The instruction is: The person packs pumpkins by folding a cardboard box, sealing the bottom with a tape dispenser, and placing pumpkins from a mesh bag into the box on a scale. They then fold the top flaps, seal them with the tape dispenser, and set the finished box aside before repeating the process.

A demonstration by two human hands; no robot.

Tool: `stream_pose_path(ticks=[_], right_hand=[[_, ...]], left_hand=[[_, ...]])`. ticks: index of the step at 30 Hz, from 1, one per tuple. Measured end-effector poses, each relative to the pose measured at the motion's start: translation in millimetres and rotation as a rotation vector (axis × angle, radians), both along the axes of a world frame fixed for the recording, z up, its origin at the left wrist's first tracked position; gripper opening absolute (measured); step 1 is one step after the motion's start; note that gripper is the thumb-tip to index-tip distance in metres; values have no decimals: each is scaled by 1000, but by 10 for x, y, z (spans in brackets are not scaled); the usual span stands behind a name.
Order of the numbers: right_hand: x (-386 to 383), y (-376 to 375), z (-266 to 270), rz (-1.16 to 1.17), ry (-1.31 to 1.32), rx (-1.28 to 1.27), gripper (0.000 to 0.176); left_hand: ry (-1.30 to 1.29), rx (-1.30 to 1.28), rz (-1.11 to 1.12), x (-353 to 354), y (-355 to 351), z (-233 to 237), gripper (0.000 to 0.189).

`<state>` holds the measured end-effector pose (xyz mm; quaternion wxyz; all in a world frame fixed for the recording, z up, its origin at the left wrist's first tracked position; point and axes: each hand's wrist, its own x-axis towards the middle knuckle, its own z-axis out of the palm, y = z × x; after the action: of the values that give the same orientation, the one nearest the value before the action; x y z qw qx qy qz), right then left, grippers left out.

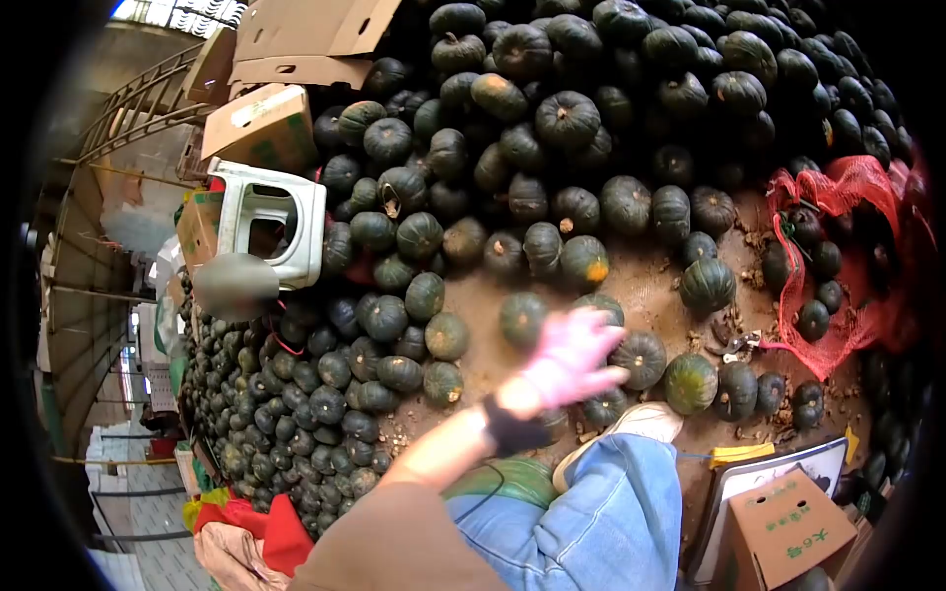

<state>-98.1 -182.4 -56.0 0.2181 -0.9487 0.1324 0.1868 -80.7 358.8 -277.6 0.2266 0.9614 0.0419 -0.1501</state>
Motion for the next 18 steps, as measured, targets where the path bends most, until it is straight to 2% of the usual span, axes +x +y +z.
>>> stream_pose_path(ticks=[1, 2, 3, 5, 7, 9, 11, 12, 13, 14, 15, 16, 17, 18], right_hand=[[29, 93, -74, -73, 98, 53, 59], [-34, -47, -262, -294, 129, 350, 52], [-71, -313, -497, -46, 149, 376, 51], [-154, -842, -888, 271, 289, 191, 53], [-179, -688, -873, 228, 512, 133, 53], [-145, 82, -527, -575, 492, 406, 51], [14, 204, -239, -153, 553, 88, 59], [-166, -553, -495, 121, 383, 5, 73], [-468, -1624, -1099, 191, 105, 44, 51], [-493, -1198, -879, -60, 42, -98, 48], [-364, -591, -550, -119, 30, -142, 49], [-316, -278, -421, -177, -140, -86, 39], [-257, -57, -224, -154, -144, -112, 39], [-147, 160, -11, -268, -65, -95, 38]], left_hand=[[50, 101, 104, -280, 231, -180, 67], [106, 111, 211, -563, 482, -345, 68], [295, 177, 346, -771, 657, -307, 69], [234, 210, 516, -1243, 1137, -457, 76], [147, 346, 760, -1547, 1567, -626, 85], [5, 469, 828, -1558, 1948, -661, 88], [-72, 548, 791, -1536, 2391, -862, 87], [-63, 459, 784, -1449, 2491, -789, 83], [-54, 470, 716, -1414, 2627, -842, 78], [-122, 491, 681, -1325, 2583, -792, 77], [80, 595, 761, -1073, 2452, -682, 78], [145, 624, 760, -944, 2317, -633, 75], [183, 603, 715, -967, 2373, -712, 75], [200, 599, 684, -1000, 2414, -772, 74]])
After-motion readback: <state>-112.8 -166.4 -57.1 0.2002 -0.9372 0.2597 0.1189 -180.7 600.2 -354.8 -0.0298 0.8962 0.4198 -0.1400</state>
